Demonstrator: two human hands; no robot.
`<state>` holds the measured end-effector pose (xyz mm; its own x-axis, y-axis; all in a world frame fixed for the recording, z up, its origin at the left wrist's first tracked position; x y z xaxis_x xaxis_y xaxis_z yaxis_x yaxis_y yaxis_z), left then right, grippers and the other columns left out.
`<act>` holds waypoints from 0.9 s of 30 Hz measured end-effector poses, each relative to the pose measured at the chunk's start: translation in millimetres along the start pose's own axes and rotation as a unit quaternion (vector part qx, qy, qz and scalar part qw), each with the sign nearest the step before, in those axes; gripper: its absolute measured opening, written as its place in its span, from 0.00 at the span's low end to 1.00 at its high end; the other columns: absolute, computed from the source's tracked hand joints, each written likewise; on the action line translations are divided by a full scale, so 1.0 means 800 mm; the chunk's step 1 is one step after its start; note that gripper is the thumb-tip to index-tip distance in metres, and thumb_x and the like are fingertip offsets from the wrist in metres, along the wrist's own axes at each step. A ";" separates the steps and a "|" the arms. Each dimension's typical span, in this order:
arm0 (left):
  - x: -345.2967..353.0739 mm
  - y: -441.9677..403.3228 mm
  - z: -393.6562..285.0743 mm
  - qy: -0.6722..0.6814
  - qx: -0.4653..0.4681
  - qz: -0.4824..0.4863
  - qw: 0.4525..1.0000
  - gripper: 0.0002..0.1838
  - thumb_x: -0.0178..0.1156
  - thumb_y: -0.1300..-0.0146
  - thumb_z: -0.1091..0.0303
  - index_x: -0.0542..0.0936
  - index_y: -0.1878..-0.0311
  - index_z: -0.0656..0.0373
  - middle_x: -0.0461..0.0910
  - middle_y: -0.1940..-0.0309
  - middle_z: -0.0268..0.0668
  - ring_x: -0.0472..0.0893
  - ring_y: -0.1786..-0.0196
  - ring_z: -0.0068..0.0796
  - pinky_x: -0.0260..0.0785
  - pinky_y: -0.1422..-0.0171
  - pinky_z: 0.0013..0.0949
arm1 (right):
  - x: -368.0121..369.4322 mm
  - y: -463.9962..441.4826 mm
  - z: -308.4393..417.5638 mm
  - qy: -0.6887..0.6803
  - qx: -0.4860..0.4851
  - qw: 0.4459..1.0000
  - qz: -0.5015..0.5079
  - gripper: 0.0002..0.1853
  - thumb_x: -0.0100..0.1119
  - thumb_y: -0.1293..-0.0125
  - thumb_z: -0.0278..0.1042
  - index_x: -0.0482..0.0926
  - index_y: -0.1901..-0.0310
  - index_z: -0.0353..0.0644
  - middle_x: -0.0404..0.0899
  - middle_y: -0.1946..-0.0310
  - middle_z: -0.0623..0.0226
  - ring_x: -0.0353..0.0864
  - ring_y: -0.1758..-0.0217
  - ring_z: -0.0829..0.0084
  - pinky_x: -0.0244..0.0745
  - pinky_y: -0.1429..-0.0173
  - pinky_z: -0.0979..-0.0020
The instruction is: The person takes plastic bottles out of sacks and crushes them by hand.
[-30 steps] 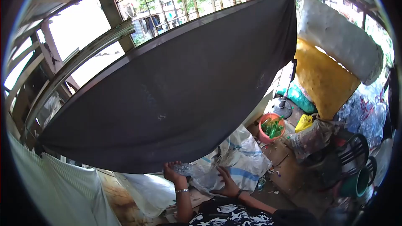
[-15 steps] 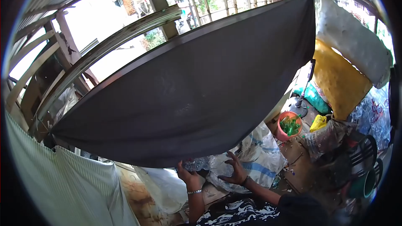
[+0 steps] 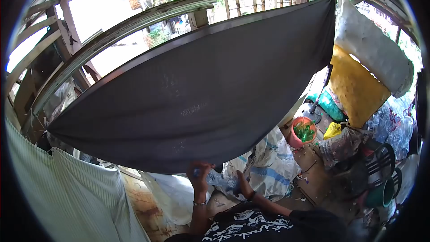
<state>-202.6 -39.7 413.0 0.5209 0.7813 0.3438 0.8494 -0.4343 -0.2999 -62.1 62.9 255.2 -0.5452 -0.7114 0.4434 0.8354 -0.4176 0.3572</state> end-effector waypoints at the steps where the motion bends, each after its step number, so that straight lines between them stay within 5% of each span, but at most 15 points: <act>1: -0.003 -0.006 0.003 0.003 0.001 0.003 1.000 0.05 0.59 0.47 0.81 0.74 0.69 0.62 0.77 0.73 0.41 0.81 0.69 0.35 0.78 0.55 0.40 | 0.009 -0.001 -0.018 -0.075 0.125 0.987 0.073 0.29 0.37 0.28 0.59 0.73 0.45 0.40 0.80 0.61 0.61 0.80 0.75 0.69 0.75 0.74 0.69; 3: 0.023 -0.009 0.016 0.045 -0.039 0.279 0.958 0.07 0.61 0.49 0.85 0.75 0.67 0.64 0.78 0.71 0.41 0.83 0.63 0.33 0.77 0.55 0.35 | 0.022 -0.010 -0.031 -0.163 0.127 0.978 0.020 0.36 0.34 0.31 0.67 0.73 0.45 0.39 0.82 0.62 0.57 0.83 0.74 0.64 0.78 0.71 0.66; 5: 0.050 -0.008 0.002 0.082 -0.133 0.311 0.937 0.07 0.61 0.48 0.84 0.74 0.69 0.64 0.77 0.72 0.41 0.82 0.65 0.33 0.76 0.57 0.34 | 0.036 0.019 -0.046 -0.099 0.313 0.916 0.230 0.41 0.32 0.34 0.72 0.72 0.44 0.38 0.82 0.60 0.54 0.85 0.68 0.62 0.81 0.67 0.65; 6: 0.072 -0.002 -0.006 0.135 -0.178 0.414 0.882 0.06 0.61 0.48 0.83 0.74 0.69 0.63 0.76 0.72 0.40 0.82 0.67 0.32 0.76 0.59 0.34 | 0.044 0.032 -0.038 -0.062 0.200 0.901 0.380 0.42 0.32 0.35 0.73 0.72 0.44 0.38 0.82 0.60 0.53 0.82 0.74 0.64 0.78 0.72 0.66; 7: 0.091 0.007 -0.012 0.186 -0.220 0.510 0.811 0.06 0.60 0.48 0.82 0.73 0.70 0.63 0.76 0.72 0.40 0.81 0.68 0.31 0.76 0.60 0.33 | 0.046 0.033 -0.046 -0.060 0.199 0.903 0.376 0.42 0.32 0.35 0.73 0.72 0.44 0.38 0.82 0.60 0.53 0.82 0.74 0.64 0.78 0.72 0.66; 12: 0.116 0.010 0.003 0.244 -0.286 0.546 0.749 0.07 0.61 0.48 0.80 0.72 0.71 0.63 0.75 0.74 0.40 0.79 0.73 0.31 0.75 0.67 0.32 | 0.075 0.021 -0.081 -0.223 0.313 0.778 0.497 0.41 0.32 0.35 0.74 0.73 0.45 0.41 0.82 0.60 0.55 0.76 0.79 0.66 0.74 0.75 0.68; 15: 0.062 -0.029 0.054 -0.032 -0.184 0.261 0.947 0.07 0.63 0.49 0.78 0.73 0.71 0.62 0.77 0.79 0.37 0.78 0.78 0.29 0.72 0.72 0.30 | 0.069 0.006 -0.081 -0.311 0.285 0.808 0.412 0.39 0.35 0.35 0.74 0.72 0.45 0.44 0.80 0.61 0.55 0.71 0.81 0.69 0.68 0.77 0.75; 17: 0.004 -0.038 0.064 -0.055 -0.136 0.058 0.988 0.06 0.63 0.49 0.77 0.74 0.70 0.62 0.77 0.80 0.37 0.78 0.79 0.28 0.71 0.74 0.30 | 0.072 0.021 -0.019 -0.214 0.142 0.966 -0.024 0.36 0.40 0.35 0.72 0.70 0.43 0.46 0.79 0.60 0.54 0.75 0.76 0.70 0.70 0.74 0.77; 18: -0.034 -0.033 0.071 -0.023 -0.137 -0.060 0.988 0.06 0.62 0.49 0.77 0.74 0.70 0.61 0.77 0.79 0.37 0.78 0.79 0.28 0.71 0.74 0.30 | 0.008 -0.009 -0.081 -0.156 0.119 0.981 0.000 0.37 0.48 0.34 0.66 0.62 0.34 0.45 0.76 0.50 0.56 0.82 0.61 0.64 0.79 0.61 0.66; 19: -0.094 -0.028 0.118 -0.012 -0.094 -0.103 0.990 0.05 0.61 0.47 0.75 0.75 0.68 0.61 0.77 0.77 0.37 0.77 0.77 0.28 0.70 0.74 0.30 | 0.010 -0.004 -0.075 -0.145 0.116 0.983 -0.002 0.37 0.48 0.34 0.66 0.62 0.34 0.45 0.76 0.50 0.56 0.82 0.61 0.64 0.79 0.61 0.66; 20: -0.114 -0.017 0.105 0.108 -0.127 -0.213 0.963 0.04 0.60 0.46 0.74 0.76 0.68 0.60 0.77 0.76 0.36 0.77 0.75 0.28 0.70 0.74 0.31 | 0.017 0.008 -0.052 0.040 -0.035 0.997 -0.063 0.37 0.56 0.37 0.61 0.62 0.34 0.43 0.74 0.47 0.54 0.82 0.62 0.66 0.79 0.62 0.65; 22: -0.213 0.008 0.180 0.142 -0.167 -0.342 0.914 0.04 0.60 0.46 0.75 0.75 0.68 0.64 0.76 0.76 0.37 0.76 0.77 0.30 0.71 0.73 0.32 | 0.052 0.044 -0.003 0.348 -0.257 0.896 -0.100 0.48 0.74 0.48 0.49 0.56 0.32 0.38 0.65 0.39 0.49 0.80 0.50 0.56 0.78 0.49 0.57; 23: -0.176 0.023 0.087 0.105 -0.127 -0.373 0.913 0.04 0.60 0.47 0.76 0.75 0.69 0.64 0.76 0.76 0.38 0.76 0.78 0.31 0.71 0.74 0.31 | 0.067 0.055 0.005 0.352 -0.258 0.895 -0.095 0.48 0.74 0.48 0.49 0.56 0.32 0.38 0.65 0.39 0.49 0.80 0.50 0.56 0.78 0.49 0.57; 25: -0.192 0.048 0.084 0.138 -0.147 -0.398 0.895 0.04 0.59 0.48 0.76 0.75 0.70 0.63 0.76 0.76 0.38 0.76 0.78 0.32 0.71 0.73 0.33 | 0.118 0.062 0.018 0.626 -0.343 0.697 -0.066 0.52 0.77 0.54 0.45 0.55 0.32 0.37 0.62 0.36 0.45 0.70 0.38 0.47 0.70 0.38 0.53; 27: -0.202 0.057 0.081 0.150 -0.135 -0.393 0.897 0.03 0.59 0.48 0.76 0.75 0.70 0.63 0.76 0.76 0.39 0.76 0.77 0.33 0.72 0.72 0.34 | 0.134 0.050 0.005 0.562 -0.322 0.762 -0.031 0.51 0.78 0.56 0.40 0.57 0.33 0.36 0.59 0.35 0.43 0.59 0.31 0.42 0.61 0.31 0.51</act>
<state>-253.4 -157.0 285.6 -0.2830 0.7559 0.5904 0.9327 0.0734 0.3530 -87.8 -27.6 320.4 -0.4842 -0.5626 -0.6701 0.8682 -0.4036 -0.2886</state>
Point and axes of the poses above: each hand's wrist, its own y-axis away from the middle knuckle, its own x-axis out of the palm, z = x × y, the point moved 5 cm from there along -y, towards the middle knuckle
